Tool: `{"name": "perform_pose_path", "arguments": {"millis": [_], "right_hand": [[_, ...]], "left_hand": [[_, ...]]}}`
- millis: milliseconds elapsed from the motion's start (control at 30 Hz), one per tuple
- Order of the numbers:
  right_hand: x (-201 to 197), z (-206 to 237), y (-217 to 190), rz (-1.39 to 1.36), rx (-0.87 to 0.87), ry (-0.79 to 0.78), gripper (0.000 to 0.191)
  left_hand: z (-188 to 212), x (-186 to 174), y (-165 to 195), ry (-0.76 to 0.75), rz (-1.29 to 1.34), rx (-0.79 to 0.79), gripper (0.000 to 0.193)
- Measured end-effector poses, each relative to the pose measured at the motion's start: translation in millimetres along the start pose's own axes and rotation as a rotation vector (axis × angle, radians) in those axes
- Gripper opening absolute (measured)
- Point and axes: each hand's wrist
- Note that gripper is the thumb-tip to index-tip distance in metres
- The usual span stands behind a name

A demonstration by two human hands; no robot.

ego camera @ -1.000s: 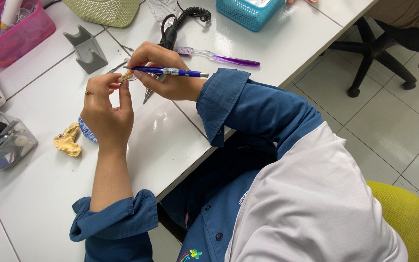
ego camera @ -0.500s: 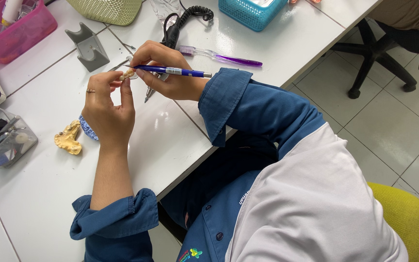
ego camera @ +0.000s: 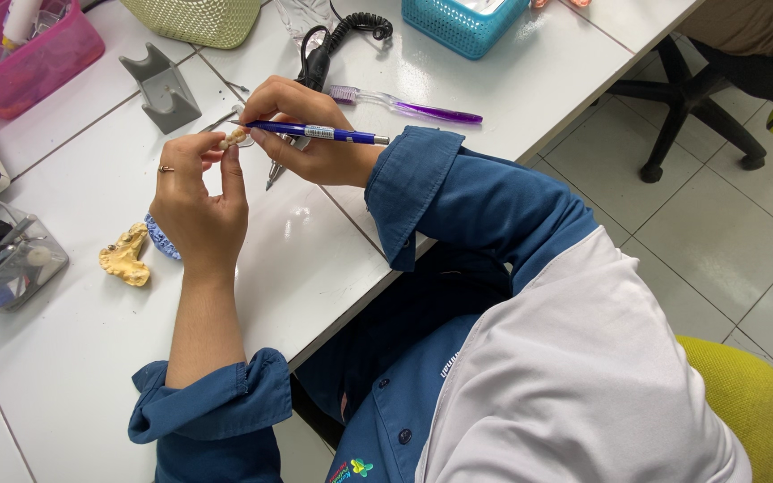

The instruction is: The person holds a small dental prosthesis in the left hand and uses a pen-like tool in the right hand to scrape and adjust its surface. The person repeatedly repositions the prosthesis to access different areas while working at a white table with dental molds and tools nearby.

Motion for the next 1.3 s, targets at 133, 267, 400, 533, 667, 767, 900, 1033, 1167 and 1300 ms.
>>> {"name": "perform_pose_path", "arguments": {"millis": [133, 267, 400, 533, 667, 767, 900, 1033, 1167, 1300], "right_hand": [[-1.0, -0.4, 0.0, -0.003, -0.008, -0.003, 0.018], [-0.5, -0.7, 1.0, -0.001, -0.006, -0.004, 0.018], [1.1, -0.7, 2.4, -0.002, -0.003, -0.009, 0.018], [1.4, 0.0, 2.7, 0.006, -0.01, -0.004, 0.018], [2.0, 0.0, 2.3, -0.009, 0.01, -0.005, 0.018], [1.9, -0.5, 1.6, -0.011, 0.006, -0.006, 0.018], [2.1, -0.6, 0.5, -0.014, 0.001, -0.004, 0.018], [2.2, -1.4, 0.4, -0.023, 0.005, -0.004, 0.018], [2.2, -0.5, 0.5, -0.021, 0.003, -0.003, 0.018], [2.7, -0.5, 1.0, -0.03, 0.006, -0.004, 0.018]], "left_hand": [[-0.3, 0.6, -0.3, 0.0, 0.004, -0.002, 0.016], [0.1, 0.7, -0.8, 0.001, 0.0, -0.006, 0.016], [0.9, 0.8, -2.6, 0.003, -0.002, -0.005, 0.016], [1.7, 1.4, -2.8, 0.0, 0.0, -0.008, 0.016], [2.1, 0.8, -3.3, 0.0, -0.007, -0.006, 0.016], [2.1, 0.7, -3.4, 0.002, -0.009, -0.002, 0.016], [1.4, 0.2, -3.9, 0.001, -0.013, 0.006, 0.016], [1.5, -0.4, -3.8, -0.003, -0.021, 0.005, 0.016], [1.1, 0.1, -3.6, -0.001, -0.016, 0.005, 0.016], [1.6, -0.1, -3.7, 0.001, -0.017, 0.006, 0.016]]}}
Point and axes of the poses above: each hand's wrist, its own z-axis away from the middle knuckle, its own x-axis out of the palm, y = z × x, and after that the axes turned 6 degrees about -z, right-handed
